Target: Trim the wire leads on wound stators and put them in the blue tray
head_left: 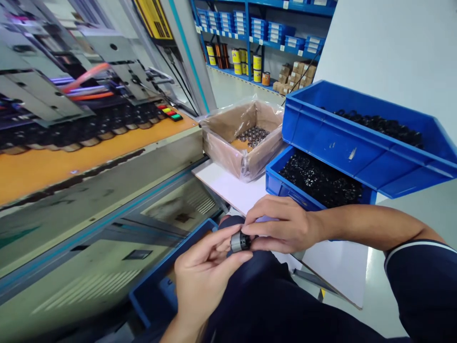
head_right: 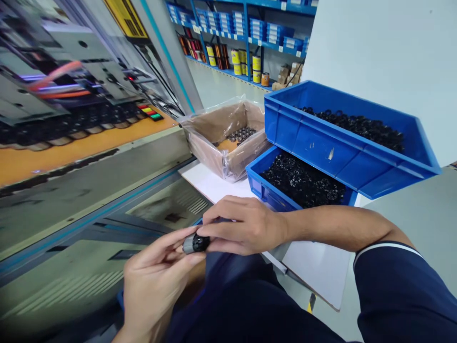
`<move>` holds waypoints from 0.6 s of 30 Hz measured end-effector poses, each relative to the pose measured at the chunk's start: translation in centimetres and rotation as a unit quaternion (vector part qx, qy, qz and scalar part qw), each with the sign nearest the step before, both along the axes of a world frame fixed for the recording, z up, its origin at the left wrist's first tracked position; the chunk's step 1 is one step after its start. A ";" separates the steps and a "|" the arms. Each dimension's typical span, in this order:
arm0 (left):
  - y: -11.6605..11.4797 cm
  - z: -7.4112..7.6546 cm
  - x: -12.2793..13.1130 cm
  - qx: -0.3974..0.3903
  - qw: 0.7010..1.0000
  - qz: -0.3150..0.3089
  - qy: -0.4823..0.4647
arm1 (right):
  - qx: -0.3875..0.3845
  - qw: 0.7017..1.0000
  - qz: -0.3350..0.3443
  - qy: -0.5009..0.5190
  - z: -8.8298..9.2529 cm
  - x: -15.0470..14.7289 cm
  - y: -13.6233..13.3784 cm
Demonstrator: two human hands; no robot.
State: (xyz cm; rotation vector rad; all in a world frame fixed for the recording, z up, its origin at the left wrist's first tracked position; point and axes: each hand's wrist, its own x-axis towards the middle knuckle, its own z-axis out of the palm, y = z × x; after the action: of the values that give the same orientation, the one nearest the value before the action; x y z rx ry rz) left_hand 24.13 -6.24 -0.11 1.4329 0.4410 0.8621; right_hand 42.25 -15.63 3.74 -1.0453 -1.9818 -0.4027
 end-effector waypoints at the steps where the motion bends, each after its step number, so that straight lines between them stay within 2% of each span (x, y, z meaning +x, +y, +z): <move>1: 0.0 0.1 -0.1 -0.005 1.000 -0.002 0.003 | 0.006 1.000 -0.004 -0.008 0.0 0.1 0.0; 8: 0.0 0.5 -0.7 -0.019 0.999 -0.023 0.025 | 0.076 0.988 -0.032 -0.133 0.5 0.6 -0.4; 14: -2.1 -0.2 0.3 -0.052 0.999 0.011 -0.007 | 0.125 0.976 -0.054 -0.170 0.4 0.2 -0.4; 16: -2.5 -0.3 0.4 -0.025 0.999 0.033 -0.012 | 0.121 0.979 -0.043 -0.160 0.3 0.2 -0.4; 18: -2.1 -0.2 0.3 0.069 0.996 0.056 -0.015 | 0.109 0.986 -0.025 -0.126 0.2 0.1 -0.5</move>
State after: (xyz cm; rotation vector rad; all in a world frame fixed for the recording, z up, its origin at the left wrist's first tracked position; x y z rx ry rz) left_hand 24.40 -8.34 -0.27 1.5311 0.4485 1.0197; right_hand 42.34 -16.09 3.95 -0.9424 -2.0772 -0.7956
